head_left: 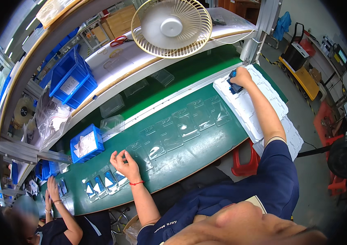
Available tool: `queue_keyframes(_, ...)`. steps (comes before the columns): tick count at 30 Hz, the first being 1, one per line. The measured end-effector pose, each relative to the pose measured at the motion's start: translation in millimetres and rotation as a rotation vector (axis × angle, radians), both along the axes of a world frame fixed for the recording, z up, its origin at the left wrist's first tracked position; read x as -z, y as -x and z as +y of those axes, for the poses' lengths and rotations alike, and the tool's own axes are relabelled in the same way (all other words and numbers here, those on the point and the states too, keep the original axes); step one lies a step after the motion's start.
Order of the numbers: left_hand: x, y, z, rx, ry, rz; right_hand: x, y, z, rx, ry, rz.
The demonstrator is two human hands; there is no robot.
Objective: Packaging small electronic parts into bags and arranging them in a tray.
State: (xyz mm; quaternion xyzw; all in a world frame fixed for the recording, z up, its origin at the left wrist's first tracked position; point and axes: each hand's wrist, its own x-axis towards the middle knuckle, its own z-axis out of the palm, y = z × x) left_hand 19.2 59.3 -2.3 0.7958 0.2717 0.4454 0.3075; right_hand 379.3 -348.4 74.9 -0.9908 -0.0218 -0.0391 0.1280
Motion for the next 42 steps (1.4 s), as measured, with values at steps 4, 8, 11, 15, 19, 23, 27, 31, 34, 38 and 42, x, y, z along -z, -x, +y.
queue_keyframes(4,-1.4,-0.1,-0.7,-0.008,0.021,-0.005,11.1,4.6,22.6,0.005,0.065,0.036)
queue_keyframes(8,-5.0,-1.5,-2.1,0.000,0.010,-0.041,5.2,6.2,30.2,0.040,0.142,0.086)
queue_keyframes(11,-4.0,0.8,-1.6,0.000,-0.040,-0.066,-2.9,10.8,27.6,0.105,0.015,0.145)
queue_keyframes(15,-6.7,-0.4,-4.9,0.050,-0.061,-0.114,-3.6,20.2,14.0,0.128,-0.226,-0.089)
queue_keyframes(19,-13.4,-9.4,-32.1,0.267,0.071,-0.199,14.2,58.8,33.6,-0.188,-0.783,-0.182)
queue_keyframes(23,-20.1,-18.7,-107.5,1.017,1.011,-0.122,-5.8,177.2,131.2,-0.521,-0.873,0.063)
queue_keyframes(27,-11.1,-18.0,-127.1,1.278,1.600,-0.263,-3.5,253.3,191.2,-0.665,-0.922,0.106)
queue_keyframes(31,-9.6,8.2,-104.6,1.182,1.706,-0.335,-2.3,258.3,201.7,-0.858,-0.919,0.391)
queue_keyframes(34,-6.0,28.0,-90.5,1.132,1.725,-0.390,5.7,253.5,201.6,-0.974,-0.921,0.428)
queue_keyframes(38,-8.0,43.4,-78.9,1.133,1.737,-0.465,-4.7,267.8,205.8,-0.901,-0.942,0.602)
queue_keyframes(42,-15.5,48.0,-75.3,1.145,1.691,-0.501,-8.6,274.3,205.1,-0.914,-0.903,0.637)
